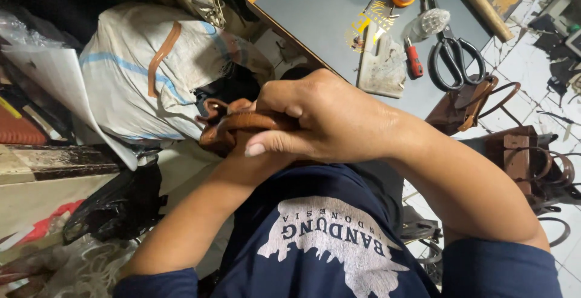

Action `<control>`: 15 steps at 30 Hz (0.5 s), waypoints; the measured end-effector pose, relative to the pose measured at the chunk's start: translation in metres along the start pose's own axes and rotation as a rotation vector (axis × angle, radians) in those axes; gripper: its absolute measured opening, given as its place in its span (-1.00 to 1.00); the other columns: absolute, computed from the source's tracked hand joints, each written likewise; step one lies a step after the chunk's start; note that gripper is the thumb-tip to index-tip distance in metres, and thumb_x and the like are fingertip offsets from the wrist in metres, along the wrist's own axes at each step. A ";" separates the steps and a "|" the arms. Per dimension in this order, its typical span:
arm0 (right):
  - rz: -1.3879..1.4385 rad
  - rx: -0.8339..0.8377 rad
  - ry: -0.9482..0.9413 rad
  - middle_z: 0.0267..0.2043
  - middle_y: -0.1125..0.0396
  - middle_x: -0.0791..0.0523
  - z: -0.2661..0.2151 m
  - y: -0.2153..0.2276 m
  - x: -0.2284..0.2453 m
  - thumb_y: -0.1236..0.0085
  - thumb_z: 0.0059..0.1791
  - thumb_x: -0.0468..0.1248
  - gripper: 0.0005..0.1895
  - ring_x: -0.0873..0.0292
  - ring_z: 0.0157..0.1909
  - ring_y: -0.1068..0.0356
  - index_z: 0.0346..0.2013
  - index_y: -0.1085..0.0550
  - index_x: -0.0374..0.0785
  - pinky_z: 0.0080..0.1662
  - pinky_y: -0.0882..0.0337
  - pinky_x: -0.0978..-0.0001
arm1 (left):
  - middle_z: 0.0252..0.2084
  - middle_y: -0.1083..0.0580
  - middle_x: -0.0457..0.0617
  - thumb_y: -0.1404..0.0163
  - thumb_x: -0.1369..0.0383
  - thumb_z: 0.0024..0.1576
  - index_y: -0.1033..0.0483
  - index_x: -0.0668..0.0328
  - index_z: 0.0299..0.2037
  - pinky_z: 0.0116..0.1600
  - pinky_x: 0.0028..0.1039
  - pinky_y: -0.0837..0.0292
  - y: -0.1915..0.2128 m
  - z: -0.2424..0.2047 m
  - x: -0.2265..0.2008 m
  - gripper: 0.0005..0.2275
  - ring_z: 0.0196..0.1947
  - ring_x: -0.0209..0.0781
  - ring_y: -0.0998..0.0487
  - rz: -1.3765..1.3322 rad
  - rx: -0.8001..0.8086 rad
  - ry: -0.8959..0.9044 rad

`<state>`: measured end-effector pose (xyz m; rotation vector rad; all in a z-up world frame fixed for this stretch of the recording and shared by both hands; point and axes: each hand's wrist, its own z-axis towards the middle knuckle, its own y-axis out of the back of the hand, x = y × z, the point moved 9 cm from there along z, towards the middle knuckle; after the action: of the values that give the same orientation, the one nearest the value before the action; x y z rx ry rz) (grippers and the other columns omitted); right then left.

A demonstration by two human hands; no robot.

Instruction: Assembling a leather handbag by attaching metal hardware and trimming excess material

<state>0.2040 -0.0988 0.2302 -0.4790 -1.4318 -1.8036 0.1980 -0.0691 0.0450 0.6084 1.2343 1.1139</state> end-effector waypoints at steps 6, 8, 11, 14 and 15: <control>0.017 0.003 0.005 -0.55 -0.22 0.12 -0.004 -0.001 0.003 -0.29 0.01 -0.17 -0.64 0.17 -0.61 -0.10 -0.48 -0.36 -0.34 -0.49 -0.22 0.37 | 0.17 -0.38 0.10 0.06 0.09 0.14 -0.35 0.25 0.21 0.17 -0.32 -0.16 -0.018 -0.001 0.002 -0.50 0.06 -0.08 -0.36 0.064 0.020 -0.024; 0.014 0.018 -0.044 -0.55 -0.31 0.12 -0.005 -0.003 0.004 -0.28 0.00 -0.18 -0.70 0.19 -0.62 -0.16 -0.40 -0.41 -0.35 -0.50 -0.26 0.40 | 0.17 -0.38 0.12 0.11 0.13 0.20 -0.34 0.25 0.21 0.16 -0.34 -0.17 -0.022 -0.001 0.001 -0.55 0.05 -0.10 -0.37 0.084 0.026 -0.032; -0.063 -0.065 -0.043 -0.59 -0.24 0.11 -0.006 0.004 0.004 -0.26 0.03 -0.19 -0.68 0.17 -0.65 -0.11 -0.42 -0.37 -0.34 -0.53 -0.19 0.35 | 0.17 -0.38 0.13 0.19 0.18 0.30 -0.33 0.25 0.21 0.15 -0.36 -0.19 -0.023 -0.002 -0.002 -0.62 0.04 -0.11 -0.37 0.118 0.040 -0.050; -0.075 -0.127 -0.063 -0.53 -0.29 0.09 -0.005 0.016 0.012 -0.24 0.05 -0.26 -0.76 0.18 -0.60 -0.15 -0.34 -0.41 -0.37 -0.49 -0.25 0.37 | 0.14 -0.49 0.24 -0.24 0.08 0.02 -0.45 0.41 0.14 0.13 -0.25 -0.33 0.035 -0.020 -0.032 -0.40 0.07 0.15 -0.51 0.036 -0.071 -0.079; -0.080 -0.132 -0.061 -0.53 -0.29 0.09 -0.005 0.021 0.015 -0.24 0.05 -0.26 -0.76 0.18 -0.60 -0.15 -0.34 -0.41 -0.37 -0.49 -0.25 0.37 | 0.14 -0.49 0.24 -0.24 0.08 0.02 -0.45 0.41 0.14 0.13 -0.25 -0.33 0.055 -0.024 -0.044 -0.40 0.07 0.15 -0.51 0.040 -0.074 -0.086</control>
<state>0.2110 -0.1095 0.2525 -0.5549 -1.3959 -1.9719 0.1596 -0.0920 0.1048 0.6209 1.1066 1.1494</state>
